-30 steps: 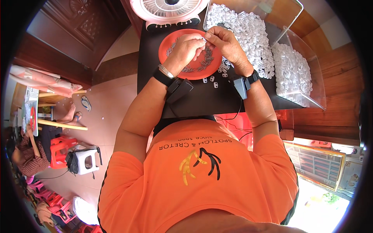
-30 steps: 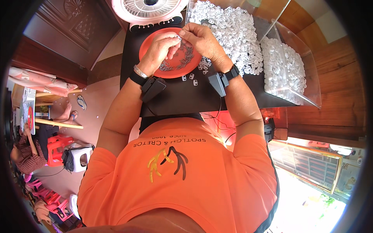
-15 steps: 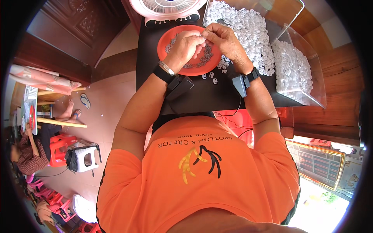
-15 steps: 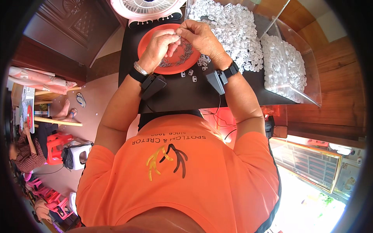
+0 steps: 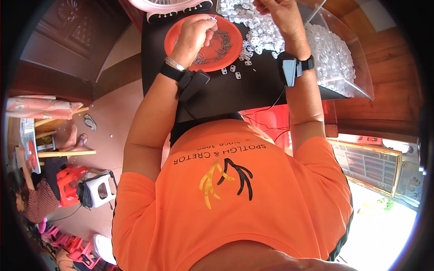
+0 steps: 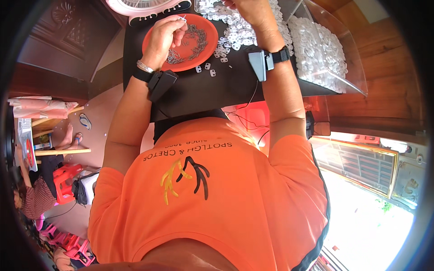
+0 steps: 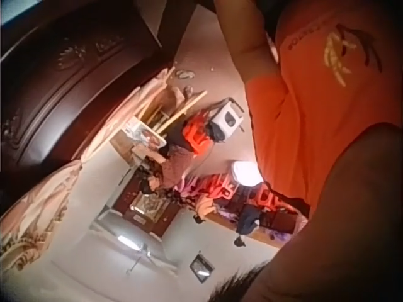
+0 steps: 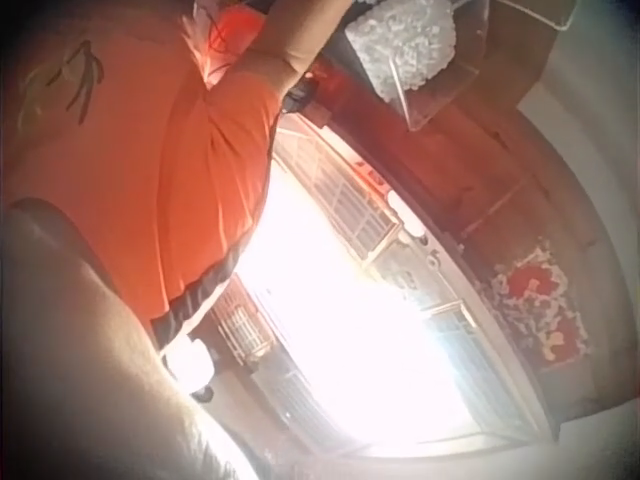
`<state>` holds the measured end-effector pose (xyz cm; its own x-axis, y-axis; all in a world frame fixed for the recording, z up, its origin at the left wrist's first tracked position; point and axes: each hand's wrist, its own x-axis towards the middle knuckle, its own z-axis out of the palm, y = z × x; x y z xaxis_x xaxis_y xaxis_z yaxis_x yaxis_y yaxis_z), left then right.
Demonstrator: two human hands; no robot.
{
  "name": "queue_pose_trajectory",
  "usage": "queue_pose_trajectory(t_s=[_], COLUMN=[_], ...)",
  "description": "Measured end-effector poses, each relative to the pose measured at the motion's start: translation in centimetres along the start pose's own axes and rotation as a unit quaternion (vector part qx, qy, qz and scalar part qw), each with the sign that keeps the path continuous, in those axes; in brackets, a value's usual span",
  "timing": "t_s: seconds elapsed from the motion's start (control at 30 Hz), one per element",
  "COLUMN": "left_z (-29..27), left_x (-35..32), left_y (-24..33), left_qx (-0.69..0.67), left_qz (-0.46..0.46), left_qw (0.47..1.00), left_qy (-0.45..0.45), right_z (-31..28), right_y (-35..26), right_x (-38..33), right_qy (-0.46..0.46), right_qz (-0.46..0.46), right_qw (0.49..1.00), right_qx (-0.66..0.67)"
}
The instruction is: Assembling small plastic components by inserting metal rings into them manually.
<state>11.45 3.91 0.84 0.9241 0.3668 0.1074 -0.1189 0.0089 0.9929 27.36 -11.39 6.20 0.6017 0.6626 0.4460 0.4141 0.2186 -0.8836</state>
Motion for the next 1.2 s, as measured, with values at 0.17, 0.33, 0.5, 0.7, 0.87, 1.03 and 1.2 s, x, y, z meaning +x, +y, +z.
queue_pose_trajectory(t_s=[0.17, 0.33, 0.5, 0.7, 0.87, 1.03, 1.2], left_z=[-0.1, 0.0, 0.3, 0.4, 0.4, 0.6, 1.1], left_x=[-0.1, -0.3, -0.2, -0.2, -0.4, -0.5, -0.7], left_y=[0.2, -0.1, -0.3, -0.3, -0.1, -0.3, -0.1], left_qx=[-0.010, -0.015, -0.020, -0.023, -0.011, -0.011, -0.036], left_qz=[0.029, 0.019, 0.023, 0.013, 0.004, -0.021, -0.007], left_qw=[0.999, 1.000, 0.999, 1.000, 1.000, 0.997, 0.995], left_qy=[-0.012, -0.005, -0.014, -0.017, -0.026, -0.077, -0.090], right_z=[-3.4, -3.0, -2.1, -1.6, -1.6, -0.1, 2.5], right_y=[-1.6, 0.9, 2.8, 3.7, 3.5, 2.2, 1.1], right_x=[-2.5, -6.2, -8.4, -8.3, -7.2, -4.3, -2.5], right_qy=[-0.075, -0.192, -0.192, -0.191, -0.145, -0.115, -0.090], right_qz=[0.044, 0.094, 0.026, -0.043, 0.002, 0.140, 0.135], right_qw=[0.970, 0.897, 0.849, 0.794, 0.841, 0.977, 0.987], right_qx=[-0.228, -0.387, -0.491, -0.576, -0.522, -0.109, 0.006])
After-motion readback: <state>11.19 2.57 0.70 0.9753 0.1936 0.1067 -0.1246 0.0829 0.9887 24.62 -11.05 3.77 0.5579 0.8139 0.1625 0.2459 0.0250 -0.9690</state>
